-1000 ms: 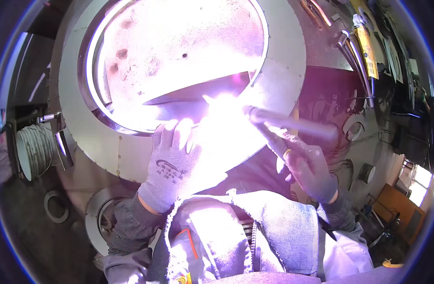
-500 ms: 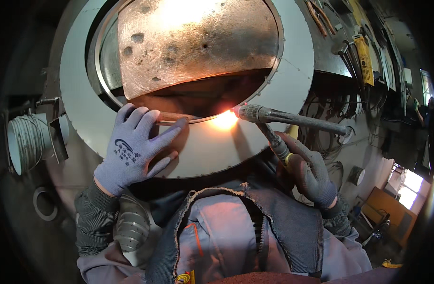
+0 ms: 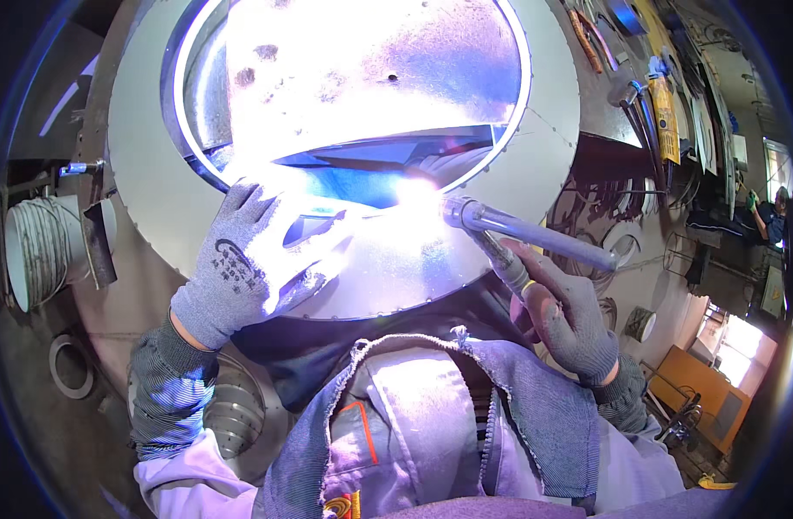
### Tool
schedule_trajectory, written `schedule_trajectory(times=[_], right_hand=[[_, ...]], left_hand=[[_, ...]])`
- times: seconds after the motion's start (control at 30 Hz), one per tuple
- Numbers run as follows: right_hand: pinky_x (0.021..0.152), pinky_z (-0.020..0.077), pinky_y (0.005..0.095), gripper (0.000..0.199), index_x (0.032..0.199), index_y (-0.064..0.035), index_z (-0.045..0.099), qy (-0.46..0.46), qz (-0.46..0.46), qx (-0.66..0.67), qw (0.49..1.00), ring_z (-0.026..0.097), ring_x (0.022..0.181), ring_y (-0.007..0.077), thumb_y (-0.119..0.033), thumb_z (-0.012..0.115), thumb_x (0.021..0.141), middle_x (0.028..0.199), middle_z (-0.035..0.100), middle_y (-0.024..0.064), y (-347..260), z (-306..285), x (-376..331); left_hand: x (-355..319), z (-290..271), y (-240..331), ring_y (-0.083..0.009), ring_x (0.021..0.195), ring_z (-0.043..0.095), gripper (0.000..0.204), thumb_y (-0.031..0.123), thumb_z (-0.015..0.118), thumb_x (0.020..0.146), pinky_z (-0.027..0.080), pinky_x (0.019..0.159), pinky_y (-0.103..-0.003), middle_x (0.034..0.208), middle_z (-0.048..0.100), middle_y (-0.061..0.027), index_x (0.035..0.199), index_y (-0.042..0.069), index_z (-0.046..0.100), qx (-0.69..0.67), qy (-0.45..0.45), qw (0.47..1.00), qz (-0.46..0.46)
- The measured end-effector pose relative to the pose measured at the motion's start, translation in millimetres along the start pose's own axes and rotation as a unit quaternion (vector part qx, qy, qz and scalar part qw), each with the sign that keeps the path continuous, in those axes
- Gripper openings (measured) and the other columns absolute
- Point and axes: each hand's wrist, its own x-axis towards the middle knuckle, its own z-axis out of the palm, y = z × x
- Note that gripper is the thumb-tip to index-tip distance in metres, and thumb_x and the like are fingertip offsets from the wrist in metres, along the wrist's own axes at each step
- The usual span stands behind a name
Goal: The person puts on protective glasses, positions metal pieces onto a round metal structure, and welds them along the seam using a TIG welding torch and an adjustable wrench.
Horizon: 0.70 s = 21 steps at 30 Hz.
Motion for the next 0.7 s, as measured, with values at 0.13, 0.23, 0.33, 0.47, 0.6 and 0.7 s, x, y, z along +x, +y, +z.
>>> schedule_trajectory(times=[0.13, 0.23, 0.33, 0.47, 0.6, 0.7], right_hand=[[0.064, 0.0492, 0.0342, 0.068, 0.141, 0.0023, 0.050, -0.015, 0.046, 0.016, 0.999, 0.061, 0.064, 0.0194, -0.051, 0.042, 0.099, 0.073, 0.064, 0.0100, -18, 1, 8], [0.066, 0.0497, 0.0329, 0.070, 0.141, 0.0000, 0.051, -0.026, 0.017, 0.021, 0.999, 0.062, 0.065, 0.0192, -0.056, 0.039, 0.100, 0.075, 0.065, 0.0104, -20, 9, 13], [0.069, 0.0520, 0.0330, 0.066, 0.142, -0.0031, 0.051, -0.067, 0.020, 0.001, 0.998, 0.065, 0.067, 0.0202, -0.053, 0.044, 0.099, 0.078, 0.066, 0.0112, -22, 5, 11], [0.071, 0.0514, 0.0304, 0.063, 0.139, -0.0028, 0.053, -0.020, -0.008, -0.018, 1.000, 0.064, 0.071, 0.0150, -0.050, 0.049, 0.098, 0.080, 0.066, 0.0086, -25, 13, 11], [0.077, 0.0516, 0.0297, 0.056, 0.133, -0.0009, 0.056, -0.009, 0.033, 0.118, 0.992, 0.067, 0.084, 0.0134, -0.039, 0.063, 0.093, 0.094, 0.071, 0.0083, -11, 10, -4], [0.082, 0.0517, 0.0306, 0.046, 0.124, -0.0010, 0.060, 0.010, 0.071, 0.170, 0.983, 0.067, 0.093, 0.0136, -0.027, 0.072, 0.088, 0.100, 0.072, 0.0065, -3, 14, -13]], left_hand=[[6, 3, -2, -0.0336, 0.100, 0.054, 0.054, 0.035, 0.072, 0.078, 0.043, 0.091, -0.051, 0.107, 0.055, -0.0140, 0.128, 0.015, 0.067, -0.008, -0.012, 1.000, 0.007], [3, 3, 1, -0.0345, 0.102, 0.054, 0.044, 0.033, 0.070, 0.082, 0.043, 0.097, -0.052, 0.107, 0.056, -0.0163, 0.123, 0.016, 0.070, -0.023, 0.001, 1.000, -0.005], [-6, 10, -4, -0.0342, 0.103, 0.054, 0.045, 0.033, 0.071, 0.081, 0.042, 0.098, -0.052, 0.109, 0.057, -0.0164, 0.122, 0.014, 0.070, -0.002, 0.049, 0.999, 0.017], [-3, 10, -3, -0.0327, 0.102, 0.054, 0.048, 0.033, 0.073, 0.079, 0.042, 0.098, -0.052, 0.108, 0.058, -0.0144, 0.122, 0.012, 0.069, -0.001, 0.040, 0.999, 0.024], [1, 3, -2, -0.0308, 0.097, 0.054, 0.047, 0.036, 0.072, 0.081, 0.043, 0.095, -0.050, 0.104, 0.056, -0.0127, 0.122, 0.013, 0.067, -0.019, 0.012, 1.000, 0.008], [3, -2, -8, -0.0326, 0.102, 0.055, 0.050, 0.036, 0.072, 0.081, 0.043, 0.095, -0.050, 0.112, 0.057, -0.0144, 0.123, 0.011, 0.064, 0.013, 0.003, 0.999, 0.039]])
